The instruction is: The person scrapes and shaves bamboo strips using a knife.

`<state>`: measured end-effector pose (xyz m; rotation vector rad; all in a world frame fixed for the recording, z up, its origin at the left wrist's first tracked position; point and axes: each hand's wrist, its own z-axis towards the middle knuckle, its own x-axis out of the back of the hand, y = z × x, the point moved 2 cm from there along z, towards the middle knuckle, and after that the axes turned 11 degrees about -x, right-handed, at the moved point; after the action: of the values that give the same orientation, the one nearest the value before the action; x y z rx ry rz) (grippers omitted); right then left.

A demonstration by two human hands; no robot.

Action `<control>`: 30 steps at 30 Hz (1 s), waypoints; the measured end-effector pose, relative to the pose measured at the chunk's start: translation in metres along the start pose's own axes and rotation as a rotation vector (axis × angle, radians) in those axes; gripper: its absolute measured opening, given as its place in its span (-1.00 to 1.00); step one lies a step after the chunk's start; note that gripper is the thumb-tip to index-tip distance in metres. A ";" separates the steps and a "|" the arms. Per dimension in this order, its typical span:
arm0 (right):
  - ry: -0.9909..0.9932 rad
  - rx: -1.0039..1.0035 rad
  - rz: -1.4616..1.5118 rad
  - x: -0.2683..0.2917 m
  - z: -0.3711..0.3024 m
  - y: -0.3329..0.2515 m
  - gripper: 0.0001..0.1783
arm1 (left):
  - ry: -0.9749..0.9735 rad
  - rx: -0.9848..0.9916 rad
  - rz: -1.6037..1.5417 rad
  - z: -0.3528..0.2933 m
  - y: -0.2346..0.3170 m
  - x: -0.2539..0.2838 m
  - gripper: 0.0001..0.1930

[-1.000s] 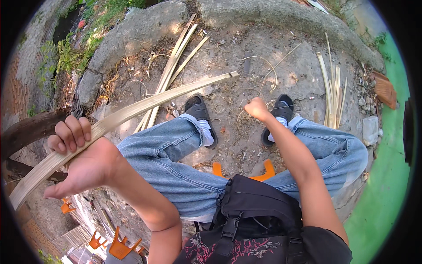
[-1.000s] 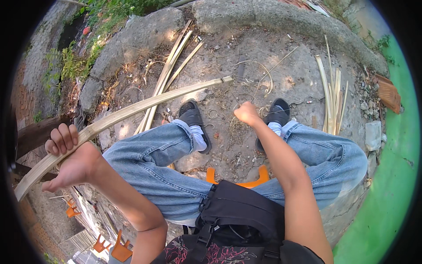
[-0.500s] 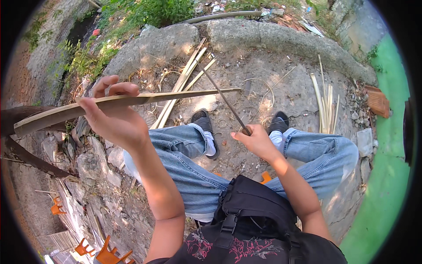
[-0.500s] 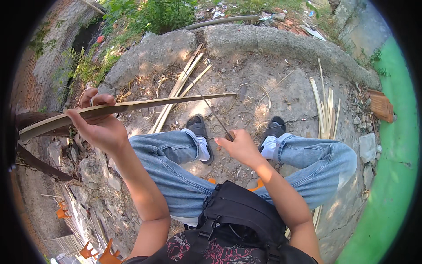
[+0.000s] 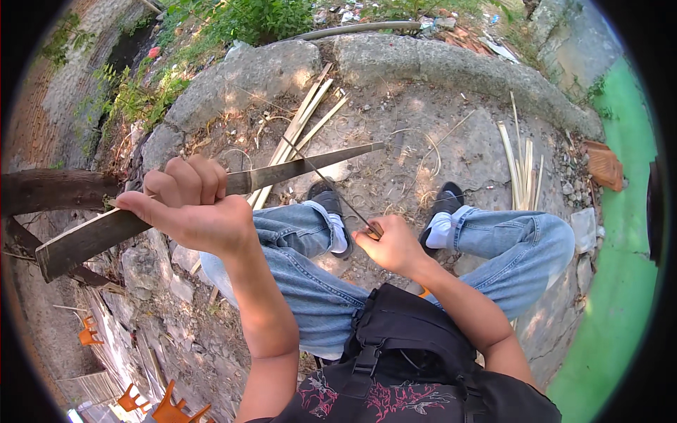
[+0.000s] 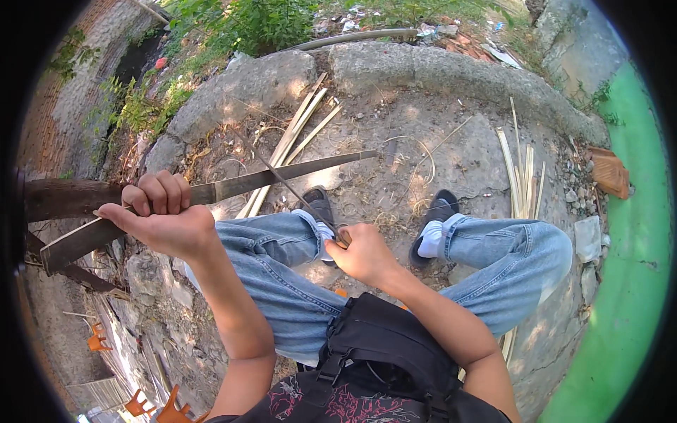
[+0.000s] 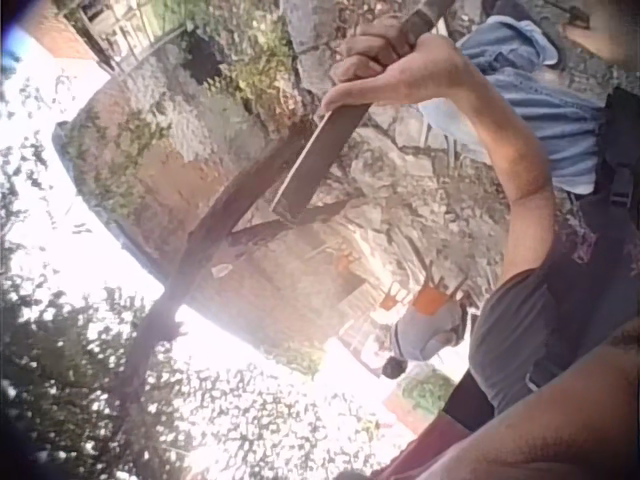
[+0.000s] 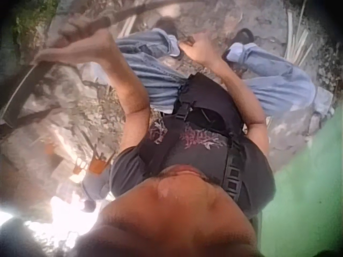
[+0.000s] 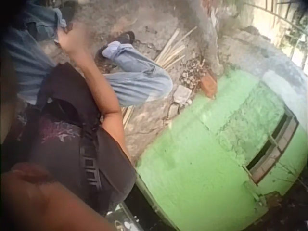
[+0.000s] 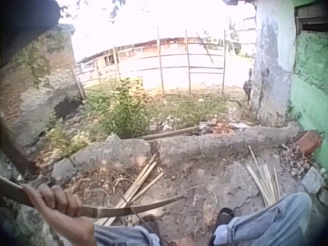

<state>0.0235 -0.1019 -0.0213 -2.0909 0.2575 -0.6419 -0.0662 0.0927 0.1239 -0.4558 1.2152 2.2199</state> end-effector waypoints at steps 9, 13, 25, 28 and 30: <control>-0.041 -0.026 0.118 -0.002 -0.004 0.010 -0.71 | -0.090 -0.010 -0.023 -0.010 0.004 -0.007 -0.43; 0.036 -0.234 0.010 0.008 0.034 0.049 -0.70 | -0.064 -0.008 0.018 -0.012 0.001 -0.008 -0.42; 0.058 -0.199 0.070 0.002 0.035 0.055 -0.64 | -0.037 -0.036 0.060 -0.012 -0.005 -0.013 -0.42; -0.073 -0.012 0.172 -0.009 -0.002 0.011 -0.69 | -0.014 -0.044 0.079 -0.014 0.007 -0.011 -0.41; -0.052 -0.110 0.168 -0.006 0.016 0.032 -0.69 | 0.024 -0.074 0.120 -0.013 0.006 -0.013 -0.40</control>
<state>0.0292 -0.1065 -0.0567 -2.1597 0.4425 -0.4818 -0.0596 0.0754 0.1277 -0.4512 1.2041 2.3741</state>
